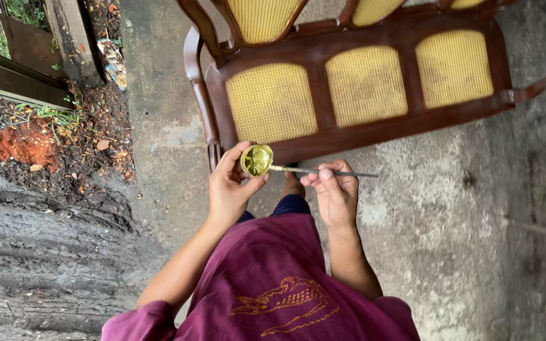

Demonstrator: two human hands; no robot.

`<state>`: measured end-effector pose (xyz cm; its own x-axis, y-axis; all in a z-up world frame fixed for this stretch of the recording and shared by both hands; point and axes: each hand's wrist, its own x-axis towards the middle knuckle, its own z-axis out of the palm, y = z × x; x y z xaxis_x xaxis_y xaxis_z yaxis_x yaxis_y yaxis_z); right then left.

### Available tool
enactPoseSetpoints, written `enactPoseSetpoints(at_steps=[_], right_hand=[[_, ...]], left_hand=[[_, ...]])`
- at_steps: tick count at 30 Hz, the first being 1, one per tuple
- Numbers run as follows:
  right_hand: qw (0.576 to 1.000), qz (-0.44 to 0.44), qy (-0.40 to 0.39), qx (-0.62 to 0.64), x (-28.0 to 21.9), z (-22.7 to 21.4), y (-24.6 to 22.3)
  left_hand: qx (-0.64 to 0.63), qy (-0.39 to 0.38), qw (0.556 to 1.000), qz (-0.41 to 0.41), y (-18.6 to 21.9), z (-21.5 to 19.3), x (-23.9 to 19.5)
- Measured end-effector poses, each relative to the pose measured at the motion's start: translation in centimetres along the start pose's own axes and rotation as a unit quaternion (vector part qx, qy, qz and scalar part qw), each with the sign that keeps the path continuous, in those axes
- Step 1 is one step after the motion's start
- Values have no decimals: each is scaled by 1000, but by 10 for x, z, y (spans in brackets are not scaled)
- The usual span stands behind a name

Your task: The person paints the carved wooden frame of a three-seater rattan chair with gold paint using a small brush. They repeatedly dip the brush into a small container held in the other hand and apply paint to the ornate details on the chair's backrest and armrests.

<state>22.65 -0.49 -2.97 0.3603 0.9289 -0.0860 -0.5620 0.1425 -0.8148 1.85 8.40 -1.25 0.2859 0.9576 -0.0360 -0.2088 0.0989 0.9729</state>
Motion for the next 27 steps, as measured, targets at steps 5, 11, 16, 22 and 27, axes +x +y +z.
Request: enactPoseSetpoints(at_steps=[5,11,16,22,27], right_hand=[[998,41,-39,37,97,-55,-21],[994,90,-41,52,195,-111,-47],[988,122,-37,85,256,-130,-39],[995,45,-24,90,330,-118,-13],[998,-69,3,-5,400,-100,24]], left_hand=[[8,32,999,-8,-29,63,77],[-6,66,996,-60,-54,126,159],[-57,102,992,-53,-73,141,203],[-17,148,987,-59,-103,130,229],[-52,167,976,-128,-130,121,221]])
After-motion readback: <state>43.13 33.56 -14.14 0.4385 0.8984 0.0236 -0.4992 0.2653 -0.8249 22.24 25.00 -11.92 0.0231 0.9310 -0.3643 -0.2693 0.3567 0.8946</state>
